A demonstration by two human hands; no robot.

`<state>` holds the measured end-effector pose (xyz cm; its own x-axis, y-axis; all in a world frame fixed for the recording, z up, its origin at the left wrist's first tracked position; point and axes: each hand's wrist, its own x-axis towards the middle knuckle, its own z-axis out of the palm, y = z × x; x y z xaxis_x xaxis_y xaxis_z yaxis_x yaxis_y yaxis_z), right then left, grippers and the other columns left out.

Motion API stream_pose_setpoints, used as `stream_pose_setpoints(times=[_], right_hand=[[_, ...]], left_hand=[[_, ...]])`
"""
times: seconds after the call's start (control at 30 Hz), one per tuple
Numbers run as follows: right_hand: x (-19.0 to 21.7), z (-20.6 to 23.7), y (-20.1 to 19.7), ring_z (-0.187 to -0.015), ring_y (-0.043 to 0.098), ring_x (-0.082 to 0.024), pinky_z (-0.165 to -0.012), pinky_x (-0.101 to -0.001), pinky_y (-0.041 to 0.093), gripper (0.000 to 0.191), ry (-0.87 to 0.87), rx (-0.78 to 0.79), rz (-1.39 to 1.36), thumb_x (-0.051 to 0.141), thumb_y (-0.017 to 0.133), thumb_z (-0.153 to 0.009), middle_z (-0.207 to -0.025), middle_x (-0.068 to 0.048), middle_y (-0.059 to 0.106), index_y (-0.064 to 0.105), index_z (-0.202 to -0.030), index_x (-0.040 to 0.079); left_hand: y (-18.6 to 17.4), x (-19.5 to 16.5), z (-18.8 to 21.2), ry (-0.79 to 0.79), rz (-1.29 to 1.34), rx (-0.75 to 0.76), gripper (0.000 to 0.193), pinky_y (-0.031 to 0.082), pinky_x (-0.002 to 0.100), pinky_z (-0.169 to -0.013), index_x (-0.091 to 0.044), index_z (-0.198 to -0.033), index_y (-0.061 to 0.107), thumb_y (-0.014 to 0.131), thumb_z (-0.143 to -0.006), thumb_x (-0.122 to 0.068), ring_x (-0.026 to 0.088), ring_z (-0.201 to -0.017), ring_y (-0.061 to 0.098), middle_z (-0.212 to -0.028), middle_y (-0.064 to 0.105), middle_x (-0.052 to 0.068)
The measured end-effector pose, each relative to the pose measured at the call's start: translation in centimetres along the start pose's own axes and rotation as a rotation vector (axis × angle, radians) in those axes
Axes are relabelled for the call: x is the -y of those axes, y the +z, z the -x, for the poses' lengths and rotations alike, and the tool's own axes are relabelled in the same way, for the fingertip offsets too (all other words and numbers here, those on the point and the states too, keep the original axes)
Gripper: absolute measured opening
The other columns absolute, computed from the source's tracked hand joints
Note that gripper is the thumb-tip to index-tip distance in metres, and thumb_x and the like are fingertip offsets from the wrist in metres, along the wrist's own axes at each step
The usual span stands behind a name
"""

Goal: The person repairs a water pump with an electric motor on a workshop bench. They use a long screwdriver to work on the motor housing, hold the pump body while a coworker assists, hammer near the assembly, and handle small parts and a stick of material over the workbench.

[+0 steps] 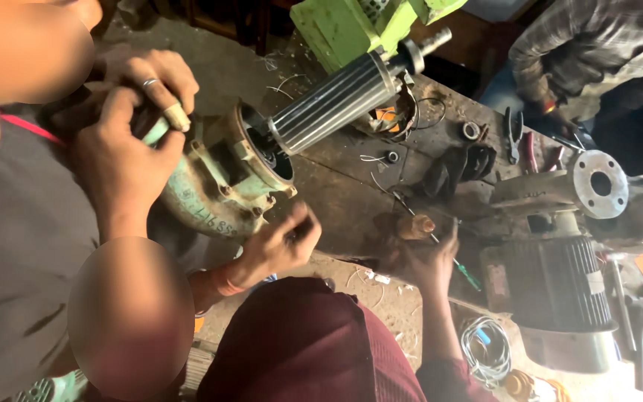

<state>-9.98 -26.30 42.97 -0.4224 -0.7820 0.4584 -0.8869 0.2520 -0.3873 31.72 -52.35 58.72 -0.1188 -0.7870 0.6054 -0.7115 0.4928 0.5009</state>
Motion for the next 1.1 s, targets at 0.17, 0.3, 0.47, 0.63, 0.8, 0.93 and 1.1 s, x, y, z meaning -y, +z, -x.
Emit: stream_pose_setpoints(times=[0.17,0.3,0.47,0.63,0.8,0.93,1.1], right_hand=[[4.8,-1.1,-2.9,-0.119,0.065,-0.031,-0.103,-0.0411,0.05,0.064,0.22,0.185,-0.231,0.028,0.075,-0.09,-0.129,-0.019,0.065,0.05,-0.143,0.004],[8.3,-3.4,-0.7,-0.118,0.064,-0.024,-0.097,-0.0367,0.051,0.054,0.414,0.486,-1.025,0.037,0.053,-0.105,-0.129,-0.014,0.066,0.049,-0.146,0.002],[11.4,-9.6,2.0,-0.133,0.056,-0.026,-0.109,-0.0391,0.044,0.068,0.346,0.554,-1.377,0.046,0.048,-0.106,-0.147,-0.014,0.055,0.035,-0.158,0.004],[16.4,-18.3,6.5,-0.145,0.045,-0.022,-0.12,-0.0392,0.037,0.083,0.206,0.592,-1.667,0.043,0.068,-0.098,-0.157,-0.01,0.046,0.028,-0.16,0.005],[20.8,-21.6,9.6,-0.119,0.06,-0.026,-0.107,-0.043,0.049,0.058,0.321,0.565,-1.801,0.024,0.079,-0.096,-0.126,-0.012,0.062,0.05,-0.139,-0.003],[21.0,-19.9,7.7,-0.106,0.068,-0.026,-0.096,-0.04,0.056,0.053,0.233,0.499,-1.737,0.019,0.079,-0.088,-0.118,-0.015,0.067,0.057,-0.129,-0.005],[20.0,-18.0,4.7,-0.107,0.071,-0.029,-0.097,-0.0412,0.059,0.059,0.174,0.503,-1.707,0.018,0.084,-0.083,-0.119,-0.019,0.069,0.057,-0.129,-0.007]], left_hand=[[-0.4,0.4,1.8,-0.11,0.012,-0.025,0.029,0.059,0.046,-0.082,-0.009,-0.107,0.064,0.087,-0.09,-0.016,0.037,-0.097,0.074,-0.102,0.074,0.015],[-0.3,0.4,2.9,-0.045,-0.024,-0.076,0.033,0.058,0.05,-0.084,-0.009,-0.106,0.062,0.09,-0.09,-0.018,0.041,-0.099,0.072,-0.1,0.073,0.018],[0.1,-0.2,4.2,-0.074,-0.05,-0.123,0.034,0.057,0.052,-0.089,-0.008,-0.107,0.063,0.088,-0.087,-0.018,0.043,-0.104,0.071,-0.106,0.072,0.019],[-0.2,-0.9,6.9,-0.157,-0.051,-0.152,0.034,0.056,0.051,-0.094,-0.007,-0.11,0.062,0.084,-0.085,-0.016,0.042,-0.107,0.07,-0.107,0.071,0.019],[0.3,-0.8,9.8,-0.317,-0.012,-0.202,0.041,0.056,0.047,-0.095,-0.006,-0.119,0.063,0.082,-0.083,-0.017,0.039,-0.107,0.07,-0.114,0.071,0.019],[1.4,-0.5,12.7,-0.337,-0.02,-0.214,0.049,0.054,0.045,-0.1,-0.003,-0.118,0.062,0.081,-0.074,-0.016,0.039,-0.11,0.067,-0.118,0.068,0.019],[4.6,1.3,17.1,-0.275,0.104,-0.266,0.055,0.053,0.043,-0.101,-0.002,-0.125,0.057,0.079,-0.076,-0.014,0.034,-0.112,0.066,-0.121,0.063,0.017]])
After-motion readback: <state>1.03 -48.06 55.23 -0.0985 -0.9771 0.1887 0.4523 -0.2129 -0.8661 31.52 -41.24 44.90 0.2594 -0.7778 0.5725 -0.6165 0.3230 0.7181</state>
